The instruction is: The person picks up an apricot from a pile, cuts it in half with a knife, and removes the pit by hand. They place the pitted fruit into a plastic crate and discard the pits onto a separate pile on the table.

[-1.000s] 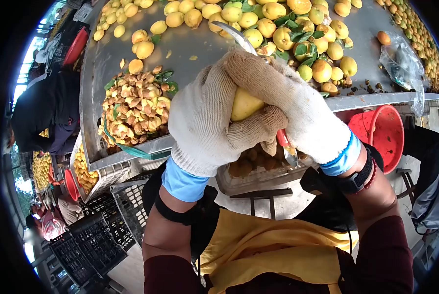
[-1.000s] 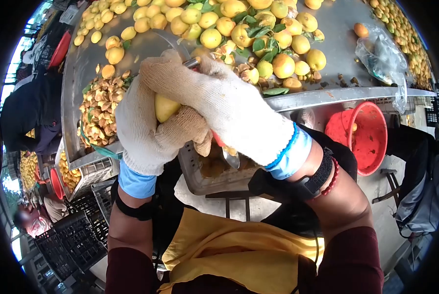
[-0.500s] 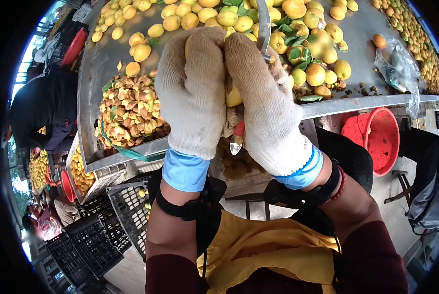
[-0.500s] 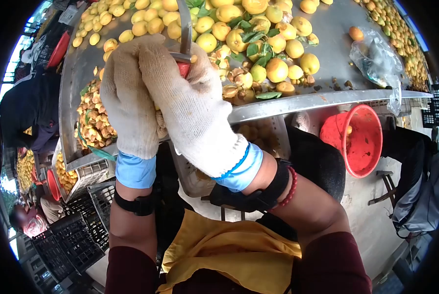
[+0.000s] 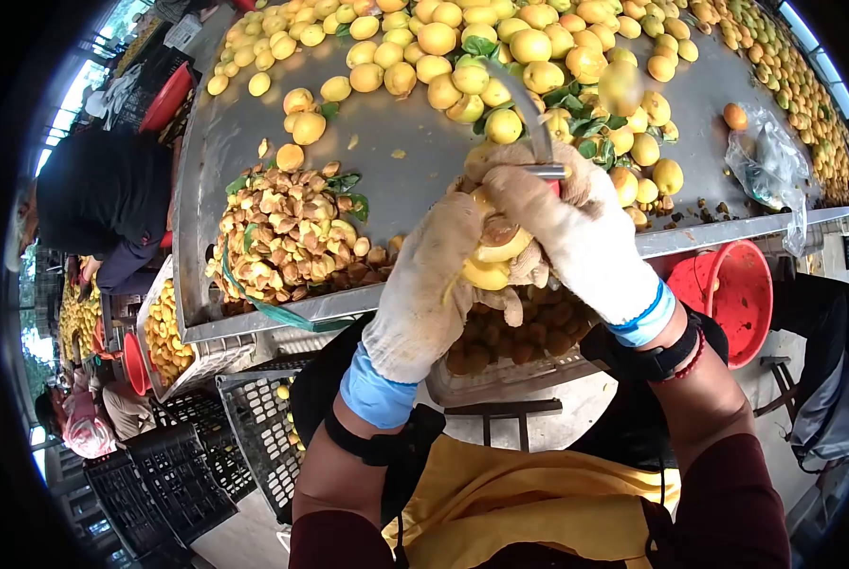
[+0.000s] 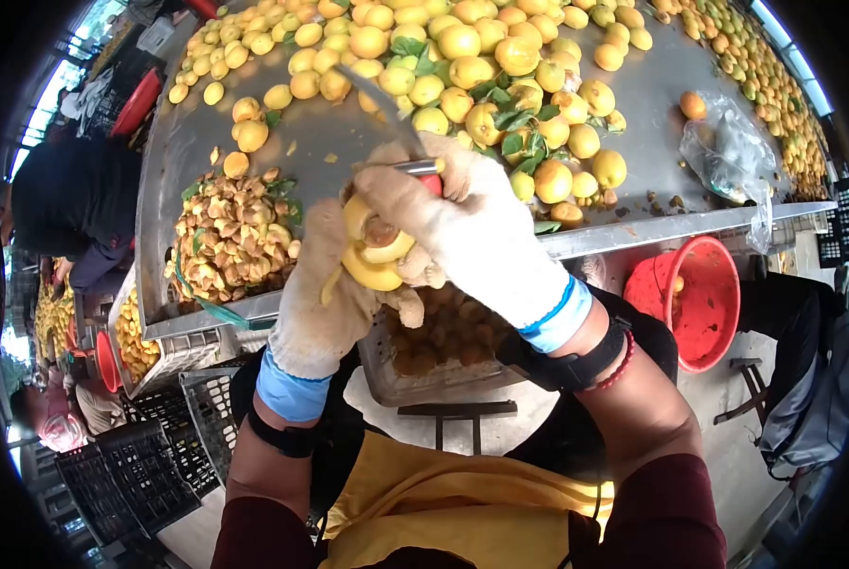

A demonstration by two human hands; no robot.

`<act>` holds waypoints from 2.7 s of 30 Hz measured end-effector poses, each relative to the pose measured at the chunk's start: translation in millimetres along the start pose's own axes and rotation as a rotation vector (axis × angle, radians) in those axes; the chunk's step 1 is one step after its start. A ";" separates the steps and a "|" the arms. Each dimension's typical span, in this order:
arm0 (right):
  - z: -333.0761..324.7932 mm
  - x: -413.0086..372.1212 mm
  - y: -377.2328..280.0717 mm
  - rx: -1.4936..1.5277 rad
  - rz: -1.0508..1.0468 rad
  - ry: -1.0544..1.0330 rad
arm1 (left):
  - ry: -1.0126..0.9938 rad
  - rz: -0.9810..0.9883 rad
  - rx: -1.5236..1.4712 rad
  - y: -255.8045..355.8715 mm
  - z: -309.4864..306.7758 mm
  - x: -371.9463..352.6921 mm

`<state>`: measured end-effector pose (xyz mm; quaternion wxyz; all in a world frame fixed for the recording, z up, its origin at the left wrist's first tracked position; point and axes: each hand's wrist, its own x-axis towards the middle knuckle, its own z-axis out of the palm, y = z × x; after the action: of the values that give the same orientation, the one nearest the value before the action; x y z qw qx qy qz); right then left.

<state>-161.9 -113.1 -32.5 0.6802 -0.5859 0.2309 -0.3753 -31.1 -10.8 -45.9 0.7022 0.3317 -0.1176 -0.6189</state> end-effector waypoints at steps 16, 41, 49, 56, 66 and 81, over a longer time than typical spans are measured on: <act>-25.0 21.3 -52.5 0.797 -0.219 0.027 | -0.030 0.005 0.115 -21.1 30.1 -7.1; -15.6 33.3 -30.7 0.163 -0.087 0.229 | 0.185 0.400 0.401 -40.2 32.7 7.7; 19.0 30.5 -88.1 0.039 0.388 0.376 | 0.307 0.406 0.591 -46.5 32.8 18.6; -27.4 41.6 25.1 0.510 -0.219 -0.239 | 0.127 0.277 0.202 -58.8 18.1 36.6; -6.2 50.5 -11.0 0.303 -0.350 0.088 | -0.066 -0.261 -0.496 -33.6 9.5 44.1; 2.8 43.4 -33.3 0.260 -0.386 0.097 | -0.088 -0.170 -0.401 -39.5 21.1 32.7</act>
<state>-141.2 -146.4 5.8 0.6535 -0.5080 0.0967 -0.5527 -67.7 -49.1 -62.2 0.6936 0.1666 0.0058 -0.7008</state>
